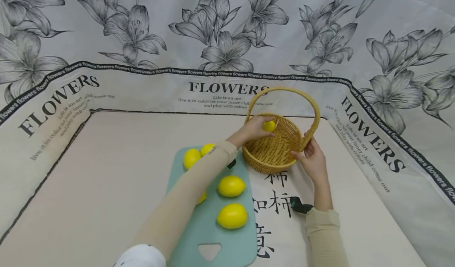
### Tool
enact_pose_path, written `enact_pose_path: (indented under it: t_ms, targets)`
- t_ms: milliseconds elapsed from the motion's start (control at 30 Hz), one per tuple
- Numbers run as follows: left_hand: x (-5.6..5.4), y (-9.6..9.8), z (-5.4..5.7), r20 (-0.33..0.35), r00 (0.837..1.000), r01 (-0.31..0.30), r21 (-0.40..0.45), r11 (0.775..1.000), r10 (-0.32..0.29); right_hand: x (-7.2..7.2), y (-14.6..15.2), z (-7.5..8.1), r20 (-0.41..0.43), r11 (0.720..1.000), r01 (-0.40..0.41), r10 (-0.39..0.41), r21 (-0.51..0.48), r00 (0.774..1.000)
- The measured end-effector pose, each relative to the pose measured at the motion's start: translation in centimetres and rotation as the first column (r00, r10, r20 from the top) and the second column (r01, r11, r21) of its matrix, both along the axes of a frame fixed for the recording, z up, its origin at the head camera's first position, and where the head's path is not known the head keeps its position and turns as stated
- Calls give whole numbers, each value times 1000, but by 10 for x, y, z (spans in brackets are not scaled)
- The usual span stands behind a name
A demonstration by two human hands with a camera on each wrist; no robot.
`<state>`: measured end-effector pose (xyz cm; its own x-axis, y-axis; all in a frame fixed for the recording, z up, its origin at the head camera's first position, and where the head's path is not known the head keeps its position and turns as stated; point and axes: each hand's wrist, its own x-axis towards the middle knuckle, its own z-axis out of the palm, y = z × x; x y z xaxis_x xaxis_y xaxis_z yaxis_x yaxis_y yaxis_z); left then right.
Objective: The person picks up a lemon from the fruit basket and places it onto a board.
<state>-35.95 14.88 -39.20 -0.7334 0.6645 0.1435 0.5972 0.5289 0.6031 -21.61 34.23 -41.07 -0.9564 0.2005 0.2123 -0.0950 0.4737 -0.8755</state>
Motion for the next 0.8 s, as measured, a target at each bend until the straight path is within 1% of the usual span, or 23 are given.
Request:
enact_pose_path:
  t_ms: [200,367,567,800]
  targets:
    - [-5,6,-7,15,999,-32,25,999,31,-3,4,-4,-18,1000,-15,15,-15,1000]
    - [-7,9,-13,34,998,-50,31,998,49,-2,2,-5,-13,1000,-15,15,-24,1000]
    - [-9,10,-14,14,997,-78,20,997,77,0,-1,-2,-20,1000,-24,23,-21,1000]
    - [-13,16,-18,12,997,-79,18,997,79,1,1,-2,-25,999,-29,29,-34,999]
